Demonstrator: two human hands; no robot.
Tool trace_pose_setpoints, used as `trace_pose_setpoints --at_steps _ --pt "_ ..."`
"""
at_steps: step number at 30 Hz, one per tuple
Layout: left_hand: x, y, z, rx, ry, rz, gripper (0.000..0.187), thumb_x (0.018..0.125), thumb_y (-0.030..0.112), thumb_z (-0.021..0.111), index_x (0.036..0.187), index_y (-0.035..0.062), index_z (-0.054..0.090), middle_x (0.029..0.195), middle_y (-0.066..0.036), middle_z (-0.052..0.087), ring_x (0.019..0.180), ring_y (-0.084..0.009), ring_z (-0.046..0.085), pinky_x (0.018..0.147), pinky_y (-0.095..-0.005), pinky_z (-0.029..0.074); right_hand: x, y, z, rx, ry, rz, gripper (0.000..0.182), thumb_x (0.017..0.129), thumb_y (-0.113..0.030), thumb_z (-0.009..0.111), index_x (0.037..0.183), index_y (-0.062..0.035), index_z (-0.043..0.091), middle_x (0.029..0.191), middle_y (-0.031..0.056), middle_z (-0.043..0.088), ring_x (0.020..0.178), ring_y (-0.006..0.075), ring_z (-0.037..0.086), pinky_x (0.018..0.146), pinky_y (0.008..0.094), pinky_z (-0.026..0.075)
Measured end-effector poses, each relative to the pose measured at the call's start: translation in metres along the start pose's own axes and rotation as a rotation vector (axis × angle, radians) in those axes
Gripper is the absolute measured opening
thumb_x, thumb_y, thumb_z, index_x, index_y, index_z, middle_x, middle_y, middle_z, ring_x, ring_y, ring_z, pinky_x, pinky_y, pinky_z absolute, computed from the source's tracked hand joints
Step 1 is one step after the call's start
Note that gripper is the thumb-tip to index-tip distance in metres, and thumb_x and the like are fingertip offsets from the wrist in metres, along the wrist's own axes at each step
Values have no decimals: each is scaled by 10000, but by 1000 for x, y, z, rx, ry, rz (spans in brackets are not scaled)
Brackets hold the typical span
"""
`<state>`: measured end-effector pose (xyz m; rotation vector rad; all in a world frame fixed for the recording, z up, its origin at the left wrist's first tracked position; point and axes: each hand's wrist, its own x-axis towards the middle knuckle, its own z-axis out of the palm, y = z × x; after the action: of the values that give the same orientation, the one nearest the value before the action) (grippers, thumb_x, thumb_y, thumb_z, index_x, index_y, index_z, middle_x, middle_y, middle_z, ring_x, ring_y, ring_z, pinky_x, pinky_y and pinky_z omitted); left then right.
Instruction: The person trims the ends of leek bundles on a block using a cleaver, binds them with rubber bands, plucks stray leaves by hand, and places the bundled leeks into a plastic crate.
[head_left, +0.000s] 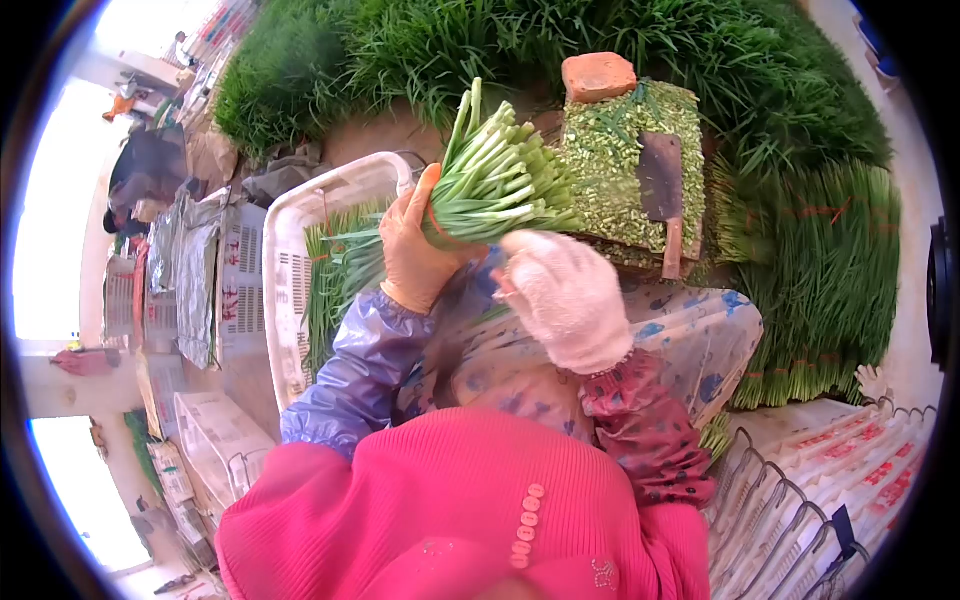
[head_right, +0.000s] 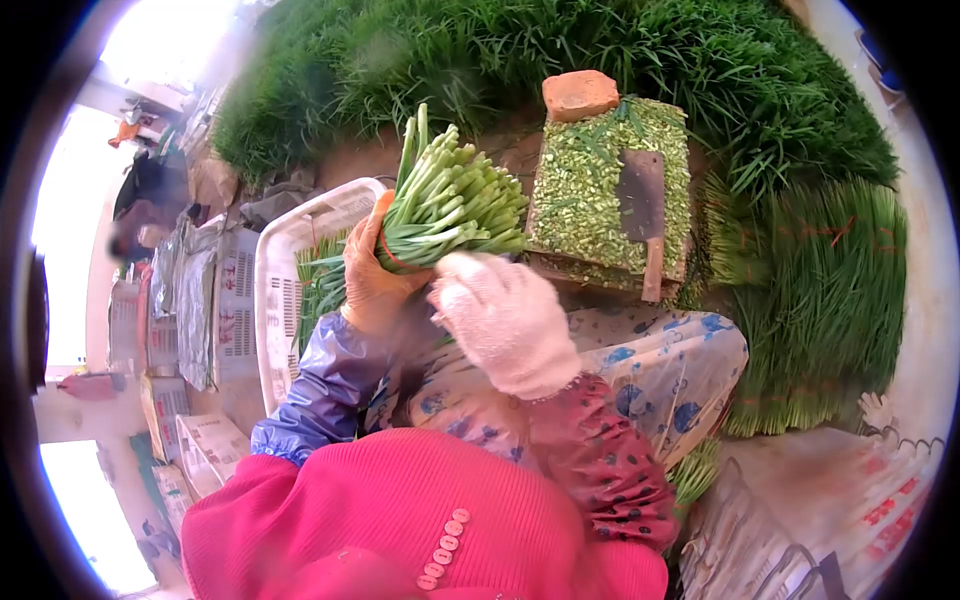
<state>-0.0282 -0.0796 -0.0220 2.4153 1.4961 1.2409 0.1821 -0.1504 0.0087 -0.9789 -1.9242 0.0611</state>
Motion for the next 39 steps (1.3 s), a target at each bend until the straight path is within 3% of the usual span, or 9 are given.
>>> trace_pose_setpoints --at_steps 8,12,15,19,28,30,34,37,39 --pt "7 -23 -5 -313 -98 -131 964 531 185 941 1382 20 519 1179 -138 660 1079 -284 632 947 -389 502 12 -41 -3 1678 -260 909 54 895 -41 648 897 -19 599 893 62 676 763 136 653 694 277 530" --pt "0 -39 -21 -675 -204 -406 1006 506 13 932 1408 -12 487 1302 -124 621 1197 -227 592 1021 -356 493 26 -42 -24 1220 -816 244 77 814 -7 632 887 -29 646 845 83 666 769 178 674 730 314 546" --pt "9 -39 -46 -967 -322 -656 1022 519 -116 886 1435 -28 440 1362 -132 588 1221 -234 586 1019 -367 511 15 -23 -36 930 -783 821 90 809 -58 644 897 -60 664 842 99 667 792 255 684 737 348 545" --pt "9 -94 -67 -1771 -480 -952 812 819 273 795 1483 35 394 1485 -133 490 1348 -291 486 1134 -466 397 -12 12 -16 36 -643 573 146 857 -214 667 900 -75 665 921 149 682 902 376 658 781 457 541" --pt "6 -94 -72 -679 -657 -77 694 949 553 521 1501 145 420 1562 -63 407 1423 -276 385 1209 -488 249 66 -6 -32 626 -130 710 153 870 -51 661 1012 3 642 872 187 658 815 353 654 724 378 521" --pt "12 -83 -71 41 -663 385 687 951 567 506 1502 164 428 1571 -54 395 1433 -270 370 1216 -490 231 76 -8 -30 567 -250 619 149 916 -70 615 1010 44 633 834 82 630 769 111 594 699 252 483" --pt "25 -60 -60 532 -688 596 708 937 615 500 1509 203 434 1591 -48 365 1456 -264 330 1230 -493 184 68 -13 -6 884 183 816 126 935 -73 590 971 24 661 814 -5 604 725 87 548 638 251 451" --pt "25 -64 -62 433 -590 500 1003 765 663 729 1543 136 378 1618 -67 316 1501 -305 222 1242 -437 80 73 -6 -31 1156 449 1001 93 936 -113 673 944 -21 679 786 7 608 673 53 528 577 187 417" --pt "22 -110 -49 -814 -649 1 1202 601 540 914 1544 60 344 1608 -97 324 1497 -290 233 1240 -409 75 57 17 -43 1427 230 905 87 926 -105 681 925 -20 661 778 -2 601 658 52 525 576 188 413"
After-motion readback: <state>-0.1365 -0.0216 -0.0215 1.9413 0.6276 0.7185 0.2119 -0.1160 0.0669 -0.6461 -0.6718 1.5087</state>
